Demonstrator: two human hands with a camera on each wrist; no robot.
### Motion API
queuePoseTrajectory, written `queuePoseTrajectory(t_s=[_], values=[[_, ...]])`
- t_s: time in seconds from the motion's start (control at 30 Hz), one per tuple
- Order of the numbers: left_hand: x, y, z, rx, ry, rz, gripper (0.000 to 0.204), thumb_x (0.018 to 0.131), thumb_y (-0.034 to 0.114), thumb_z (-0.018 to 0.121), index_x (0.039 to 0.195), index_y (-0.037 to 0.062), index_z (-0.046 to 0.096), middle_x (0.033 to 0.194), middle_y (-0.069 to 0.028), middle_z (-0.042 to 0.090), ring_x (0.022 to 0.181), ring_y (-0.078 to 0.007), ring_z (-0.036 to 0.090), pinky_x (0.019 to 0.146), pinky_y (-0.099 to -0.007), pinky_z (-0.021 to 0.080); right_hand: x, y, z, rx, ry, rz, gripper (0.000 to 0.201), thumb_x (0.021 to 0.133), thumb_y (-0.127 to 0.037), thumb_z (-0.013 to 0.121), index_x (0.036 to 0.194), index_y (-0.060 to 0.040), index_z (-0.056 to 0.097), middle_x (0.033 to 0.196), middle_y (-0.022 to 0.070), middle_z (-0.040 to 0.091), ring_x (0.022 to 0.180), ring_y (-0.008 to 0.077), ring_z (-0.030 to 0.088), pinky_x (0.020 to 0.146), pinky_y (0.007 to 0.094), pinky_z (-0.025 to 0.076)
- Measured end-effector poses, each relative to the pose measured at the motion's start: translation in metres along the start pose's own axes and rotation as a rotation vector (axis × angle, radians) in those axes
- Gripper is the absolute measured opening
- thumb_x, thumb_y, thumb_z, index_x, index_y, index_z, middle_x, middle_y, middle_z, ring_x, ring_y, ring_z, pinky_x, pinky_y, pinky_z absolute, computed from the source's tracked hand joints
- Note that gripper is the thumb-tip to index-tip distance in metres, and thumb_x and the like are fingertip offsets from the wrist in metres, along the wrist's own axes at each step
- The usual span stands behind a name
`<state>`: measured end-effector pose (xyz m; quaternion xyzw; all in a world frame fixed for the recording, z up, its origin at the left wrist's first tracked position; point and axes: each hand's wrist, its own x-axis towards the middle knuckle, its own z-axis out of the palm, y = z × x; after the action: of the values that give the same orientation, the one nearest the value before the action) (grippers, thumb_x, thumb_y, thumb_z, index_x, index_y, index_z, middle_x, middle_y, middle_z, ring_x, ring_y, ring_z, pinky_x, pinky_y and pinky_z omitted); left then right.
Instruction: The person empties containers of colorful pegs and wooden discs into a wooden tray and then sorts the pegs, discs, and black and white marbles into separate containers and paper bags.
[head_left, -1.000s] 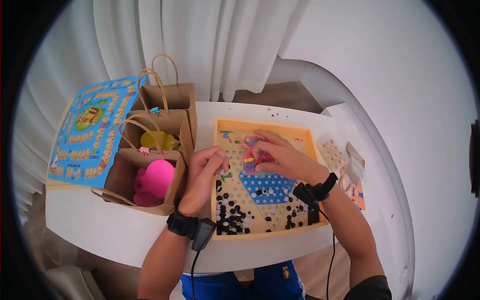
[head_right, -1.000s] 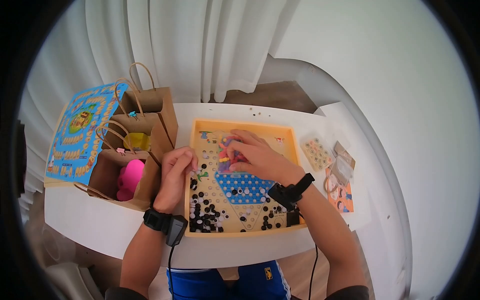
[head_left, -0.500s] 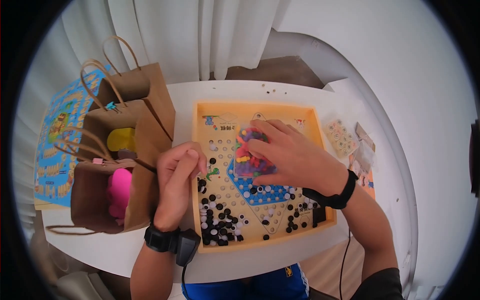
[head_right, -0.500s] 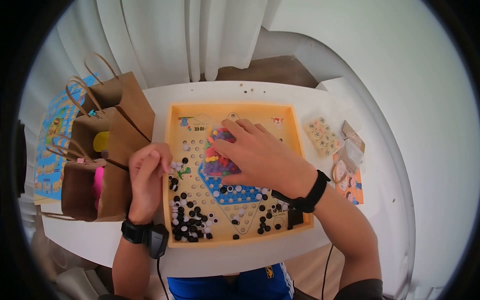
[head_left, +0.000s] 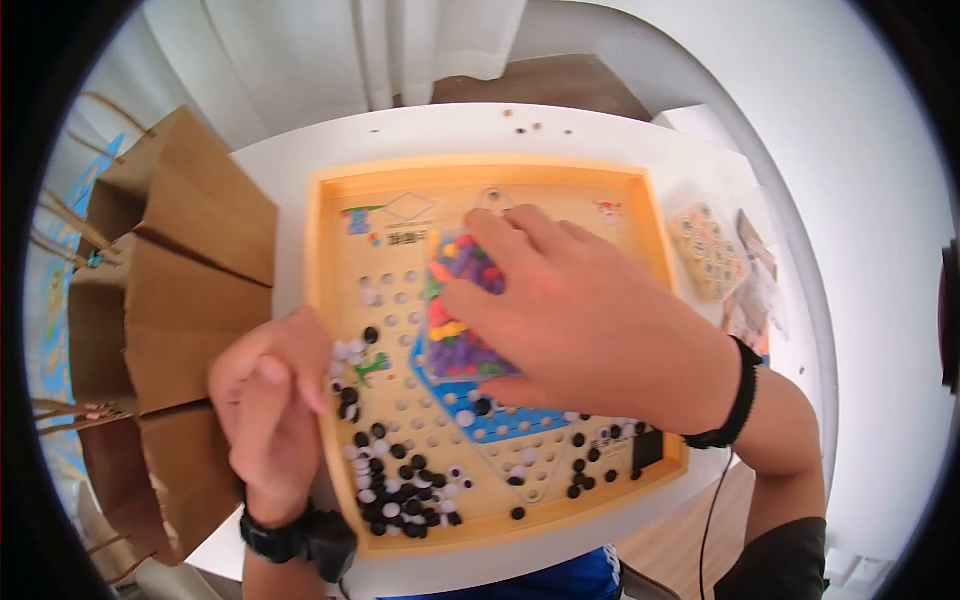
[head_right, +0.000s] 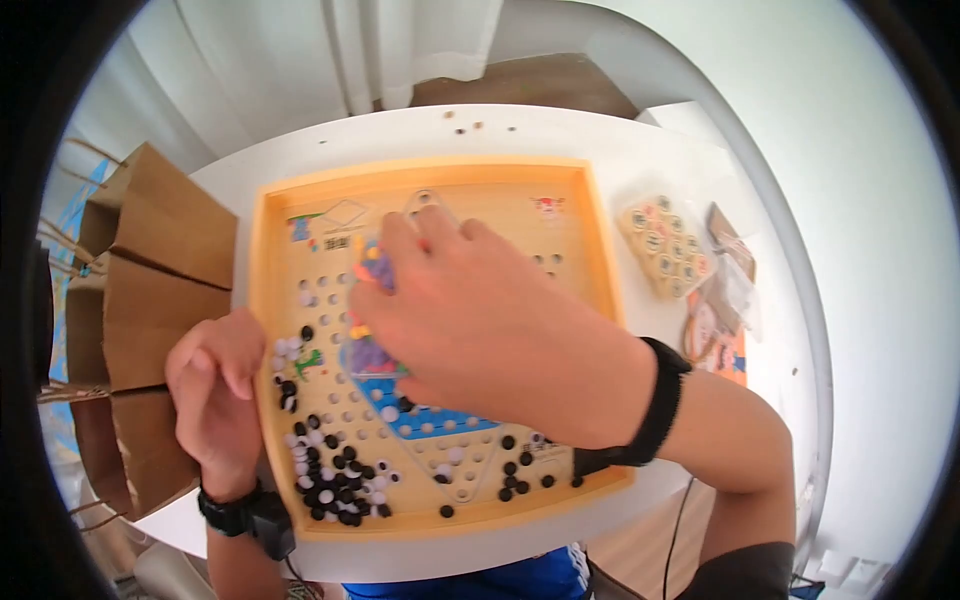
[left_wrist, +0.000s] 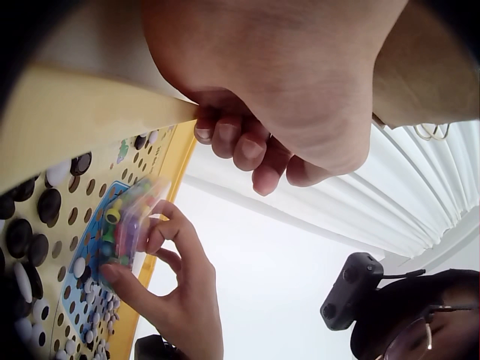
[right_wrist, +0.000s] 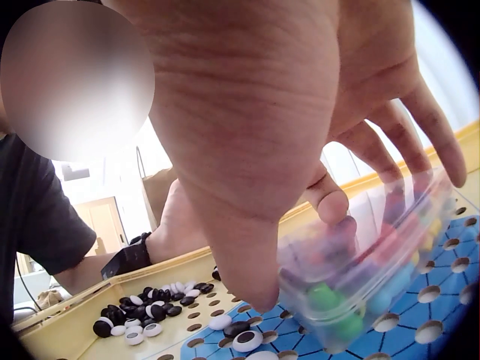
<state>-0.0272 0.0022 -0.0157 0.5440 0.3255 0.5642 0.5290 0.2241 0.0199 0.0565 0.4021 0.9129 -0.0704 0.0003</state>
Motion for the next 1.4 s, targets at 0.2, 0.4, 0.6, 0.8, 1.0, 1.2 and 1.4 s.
queuePoseTrajectory(t_s=[0.2,0.4,0.6,0.8,1.0,1.2,1.4], values=[[0.000,-0.002,-0.005,-0.012,-0.042,0.021,0.047,0.102,0.037,0.055,0.067,0.0052,0.048,0.068,-0.0026,0.044,0.070,-0.0154,0.038,0.069,-0.0319,0.028,-0.001,-0.001,0.007,-0.116,0.080,-0.033,0.054,0.069,-0.028,0.086,0.110,-0.0006,0.066,0.109,0.0178,0.060,0.099,0.0313,0.062,0.077,0.0378,0.055],[-0.003,-0.001,-0.001,-0.044,0.013,-0.002,0.046,0.102,0.035,0.057,0.069,0.0030,0.051,0.070,-0.0035,0.046,0.070,-0.0147,0.040,0.067,-0.0305,0.028,-0.002,-0.008,0.013,-0.210,0.084,0.013,0.063,0.069,-0.032,0.086,0.119,-0.0008,0.064,0.122,0.0205,0.059,0.104,0.0339,0.062,0.078,0.0398,0.056],[-0.003,-0.001,0.000,-0.089,-0.003,-0.049,0.045,0.103,0.033,0.057,0.070,0.0045,0.049,0.070,-0.0020,0.044,0.069,-0.0121,0.039,0.065,-0.0287,0.028,-0.008,-0.014,0.012,-0.171,0.095,0.056,0.074,0.069,-0.036,0.087,0.127,0.0001,0.061,0.127,0.0224,0.058,0.115,0.0398,0.060,0.089,0.0459,0.055],[-0.004,0.007,0.002,-0.067,-0.016,-0.059,0.037,0.102,0.024,0.055,0.071,0.0043,0.053,0.072,-0.0007,0.049,0.069,-0.0096,0.039,0.064,-0.0269,0.027,-0.001,-0.002,0.012,0.021,0.010,0.068,0.079,0.071,-0.039,0.087,0.135,-0.0012,0.058,0.136,0.0234,0.053,0.129,0.0427,0.054,0.104,0.0492,0.050],[-0.004,0.008,0.001,-0.093,-0.024,-0.088,0.038,0.103,0.025,0.054,0.071,0.0049,0.053,0.073,0.0005,0.049,0.070,-0.0086,0.039,0.065,-0.0253,0.028,-0.028,0.008,-0.019,0.096,0.167,-0.027,0.057,0.069,-0.036,0.088,0.107,-0.0043,0.060,0.133,0.0219,0.057,0.129,0.0398,0.055,0.101,0.0463,0.051],[-0.002,0.003,0.000,-0.086,-0.042,-0.038,0.040,0.105,0.027,0.054,0.072,0.0059,0.056,0.071,0.0038,0.049,0.068,-0.0060,0.039,0.065,-0.0244,0.029,-0.149,0.005,-0.093,0.259,0.269,0.261,0.053,0.063,-0.023,0.092,0.089,-0.0078,0.048,0.134,0.0203,0.056,0.134,0.0404,0.050,0.100,0.0398,0.049],[-0.001,0.002,0.000,-0.079,-0.032,-0.030,0.039,0.105,0.025,0.054,0.071,0.0065,0.055,0.069,0.0036,0.049,0.067,-0.0059,0.040,0.065,-0.0243,0.030,-0.241,0.015,-0.083,0.212,0.223,0.557,0.055,0.060,-0.021,0.093,0.089,-0.0080,0.048,0.137,0.0226,0.053,0.132,0.0406,0.052,0.099,0.0394,0.049]])
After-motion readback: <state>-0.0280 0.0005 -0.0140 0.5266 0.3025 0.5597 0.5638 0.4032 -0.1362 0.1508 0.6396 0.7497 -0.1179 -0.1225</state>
